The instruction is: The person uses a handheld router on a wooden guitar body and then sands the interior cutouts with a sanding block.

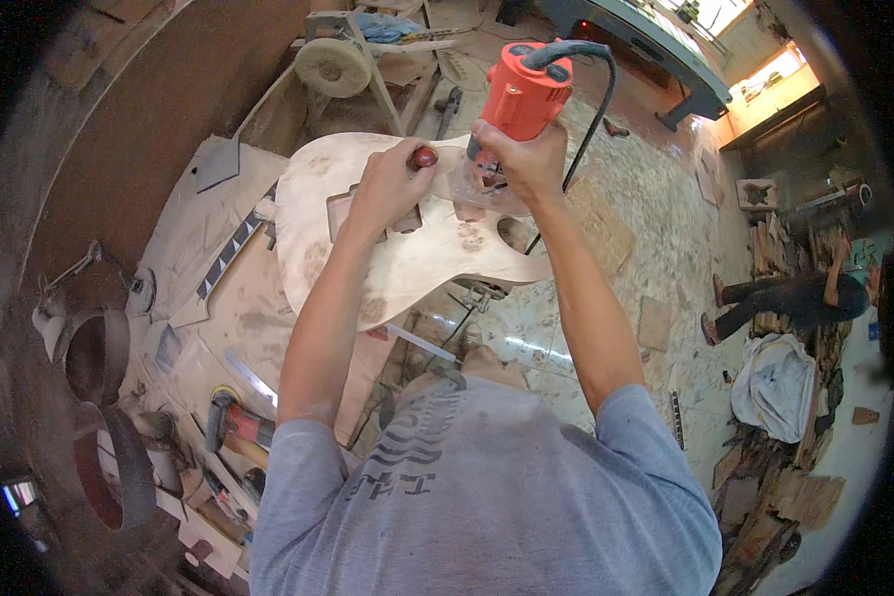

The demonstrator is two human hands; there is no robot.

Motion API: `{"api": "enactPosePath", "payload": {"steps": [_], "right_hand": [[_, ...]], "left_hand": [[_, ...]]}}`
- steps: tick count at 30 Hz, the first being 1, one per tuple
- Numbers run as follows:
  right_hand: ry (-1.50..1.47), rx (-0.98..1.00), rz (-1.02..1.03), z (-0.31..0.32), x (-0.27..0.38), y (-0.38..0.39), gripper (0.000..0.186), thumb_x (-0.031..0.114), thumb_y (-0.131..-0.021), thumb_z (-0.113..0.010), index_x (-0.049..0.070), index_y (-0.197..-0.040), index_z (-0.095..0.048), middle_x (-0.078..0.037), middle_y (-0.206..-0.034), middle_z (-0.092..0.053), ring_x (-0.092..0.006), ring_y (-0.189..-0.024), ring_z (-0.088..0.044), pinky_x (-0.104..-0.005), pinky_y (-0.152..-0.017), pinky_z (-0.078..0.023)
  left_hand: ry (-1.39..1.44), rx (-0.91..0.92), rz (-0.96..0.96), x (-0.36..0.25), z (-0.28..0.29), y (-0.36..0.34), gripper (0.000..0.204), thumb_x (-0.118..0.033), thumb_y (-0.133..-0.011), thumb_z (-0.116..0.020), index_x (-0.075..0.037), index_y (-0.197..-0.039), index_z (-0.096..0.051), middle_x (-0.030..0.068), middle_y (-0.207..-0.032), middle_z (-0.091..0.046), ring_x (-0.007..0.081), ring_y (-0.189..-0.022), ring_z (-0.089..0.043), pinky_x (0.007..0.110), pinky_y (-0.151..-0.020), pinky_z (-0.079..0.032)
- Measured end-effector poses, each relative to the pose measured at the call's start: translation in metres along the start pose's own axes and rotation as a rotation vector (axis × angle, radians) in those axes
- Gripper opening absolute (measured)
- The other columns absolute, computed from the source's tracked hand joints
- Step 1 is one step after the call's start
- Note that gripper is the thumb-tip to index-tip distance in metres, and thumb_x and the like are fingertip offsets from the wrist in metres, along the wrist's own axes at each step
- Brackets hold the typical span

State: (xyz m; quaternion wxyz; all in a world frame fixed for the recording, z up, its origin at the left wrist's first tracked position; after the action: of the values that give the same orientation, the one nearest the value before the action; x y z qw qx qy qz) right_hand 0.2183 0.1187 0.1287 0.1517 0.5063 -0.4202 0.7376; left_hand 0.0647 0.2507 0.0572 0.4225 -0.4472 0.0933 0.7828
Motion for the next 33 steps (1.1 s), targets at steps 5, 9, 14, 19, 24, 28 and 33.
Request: {"api": "enactPosePath", "payload": {"steps": [5,9,14,19,24,28,33], "right_hand": [[0.016,0.033,-0.079,-0.001,0.005,0.001,0.045,0.032,-0.073,-0.09,0.005,-0.103,-0.07,-0.008,-0.089,-0.077,-0.0181,-0.079,-0.075,-0.0356,-0.073,-0.06],[0.078,-0.019,-0.027,0.0,-0.01,-0.004,0.048,0.033,-0.07,-0.09,0.005,-0.104,-0.071,-0.008,-0.091,-0.078,-0.0194,-0.08,-0.075,-0.037,-0.076,-0.06],[0.068,0.011,0.014,-0.002,-0.009,-0.006,0.038,0.021,-0.077,-0.088,0.001,-0.104,-0.071,-0.007,-0.084,-0.075,-0.0147,-0.067,-0.071,-0.0319,-0.061,-0.057],[0.126,-0.019,0.149,0.0,0.011,-0.005,0.036,0.022,-0.076,-0.088,0.001,-0.1,-0.071,-0.007,-0.08,-0.075,-0.0157,-0.065,-0.071,-0.032,-0.062,-0.057],[0.062,0.023,-0.012,0.001,0.011,-0.003,0.037,0.024,-0.076,-0.088,0.002,-0.101,-0.071,-0.007,-0.081,-0.075,-0.0162,-0.067,-0.072,-0.0332,-0.064,-0.058],[0.008,0.058,-0.057,0.002,0.021,0.0,0.038,0.023,-0.076,-0.088,0.002,-0.104,-0.071,-0.007,-0.082,-0.075,-0.0161,-0.068,-0.072,-0.0325,-0.063,-0.058],[-0.01,0.035,-0.056,-0.001,0.009,-0.001,0.04,0.023,-0.076,-0.088,0.001,-0.104,-0.07,-0.008,-0.086,-0.075,-0.016,-0.068,-0.073,-0.0323,-0.064,-0.059]], "left_hand": [[-0.032,-0.008,0.031,-0.006,0.002,0.001,0.038,-0.026,-0.09,-0.074,-0.005,-0.122,-0.07,0.0186,-0.108,-0.077,0.0356,-0.102,-0.074,0.04,-0.09,-0.056],[-0.026,-0.022,0.025,-0.007,0.003,0.002,0.038,-0.026,-0.091,-0.073,-0.006,-0.123,-0.07,0.0185,-0.108,-0.077,0.0362,-0.103,-0.074,0.04,-0.09,-0.056],[-0.02,-0.074,-0.019,-0.013,0.004,0.004,0.03,-0.021,-0.092,-0.069,-0.003,-0.116,-0.07,0.0233,-0.1,-0.075,0.0416,-0.095,-0.073,0.043,-0.084,-0.055],[-0.003,-0.066,-0.047,-0.008,0.001,0.004,0.033,-0.022,-0.092,-0.071,-0.005,-0.12,-0.07,0.0216,-0.104,-0.075,0.0396,-0.099,-0.073,0.042,-0.086,-0.055],[0.009,-0.029,-0.007,-0.005,-0.001,0.002,0.04,-0.025,-0.092,-0.073,-0.008,-0.128,-0.069,0.0198,-0.111,-0.077,0.0367,-0.104,-0.074,0.042,-0.091,-0.056],[-0.011,-0.043,0.005,-0.008,0.0,0.002,0.04,-0.027,-0.092,-0.073,-0.009,-0.128,-0.069,0.0196,-0.112,-0.077,0.0367,-0.104,-0.074,0.043,-0.091,-0.056],[0.003,-0.103,-0.041,-0.013,0.002,0.004,0.032,-0.021,-0.092,-0.071,-0.005,-0.119,-0.069,0.0217,-0.102,-0.075,0.04,-0.097,-0.073,0.042,-0.085,-0.055]]}}
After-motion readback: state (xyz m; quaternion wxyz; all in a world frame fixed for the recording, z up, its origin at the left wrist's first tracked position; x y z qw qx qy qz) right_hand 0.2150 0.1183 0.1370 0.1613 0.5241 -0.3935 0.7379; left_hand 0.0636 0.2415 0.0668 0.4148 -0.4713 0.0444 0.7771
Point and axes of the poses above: each hand's wrist, its own y-axis away from the middle knuckle, its own z-axis out of the back of the hand, x = y × z, the point moved 6 cm from there along -y, towards the middle knuckle
